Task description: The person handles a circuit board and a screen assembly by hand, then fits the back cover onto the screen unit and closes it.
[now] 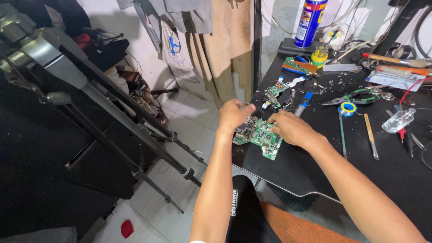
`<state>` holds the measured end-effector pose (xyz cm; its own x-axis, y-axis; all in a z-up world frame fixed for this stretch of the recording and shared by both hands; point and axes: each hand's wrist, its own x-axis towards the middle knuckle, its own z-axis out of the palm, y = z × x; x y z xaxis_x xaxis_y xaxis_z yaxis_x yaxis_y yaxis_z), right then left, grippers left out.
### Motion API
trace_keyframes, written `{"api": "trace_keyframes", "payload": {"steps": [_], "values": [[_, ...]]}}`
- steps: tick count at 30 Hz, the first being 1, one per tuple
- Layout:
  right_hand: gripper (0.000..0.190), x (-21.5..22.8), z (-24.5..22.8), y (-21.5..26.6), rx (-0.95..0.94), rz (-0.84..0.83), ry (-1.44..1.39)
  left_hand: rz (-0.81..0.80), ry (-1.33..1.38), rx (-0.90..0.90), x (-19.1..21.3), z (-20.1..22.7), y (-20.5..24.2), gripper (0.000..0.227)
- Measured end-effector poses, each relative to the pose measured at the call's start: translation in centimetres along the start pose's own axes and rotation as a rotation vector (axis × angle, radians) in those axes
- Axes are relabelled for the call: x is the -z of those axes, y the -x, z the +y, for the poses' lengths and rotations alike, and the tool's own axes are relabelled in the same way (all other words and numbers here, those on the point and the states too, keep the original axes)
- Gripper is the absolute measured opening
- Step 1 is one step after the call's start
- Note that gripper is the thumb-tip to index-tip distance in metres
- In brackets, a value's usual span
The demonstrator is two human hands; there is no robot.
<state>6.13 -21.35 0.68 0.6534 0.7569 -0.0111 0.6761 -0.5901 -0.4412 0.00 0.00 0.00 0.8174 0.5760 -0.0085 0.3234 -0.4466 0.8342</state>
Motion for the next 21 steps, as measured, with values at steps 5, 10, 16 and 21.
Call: {"api": "trace_keyframes", "payload": {"steps": [5,10,16,21], "values": [[0.035,-0.1,-0.3,0.2,0.034,0.048,-0.001,-0.031,-0.130,-0.173,-1.7,-4.0,-1.3,0.064],[0.036,-0.1,-0.1,0.1,0.069,0.073,-0.020,-0.079,-0.066,-0.125,-1.5,-5.0,-1.8,0.055],[0.039,0.1,-0.4,0.6,0.176,0.154,-0.007,-0.067,-0.028,-0.109,-0.5,-3.7,-1.1,0.055],[0.036,1.8,0.3,1.6,0.110,0.122,-0.270,-0.321,0.534,-0.282,0.7,-0.1,-0.9,0.040]]}}
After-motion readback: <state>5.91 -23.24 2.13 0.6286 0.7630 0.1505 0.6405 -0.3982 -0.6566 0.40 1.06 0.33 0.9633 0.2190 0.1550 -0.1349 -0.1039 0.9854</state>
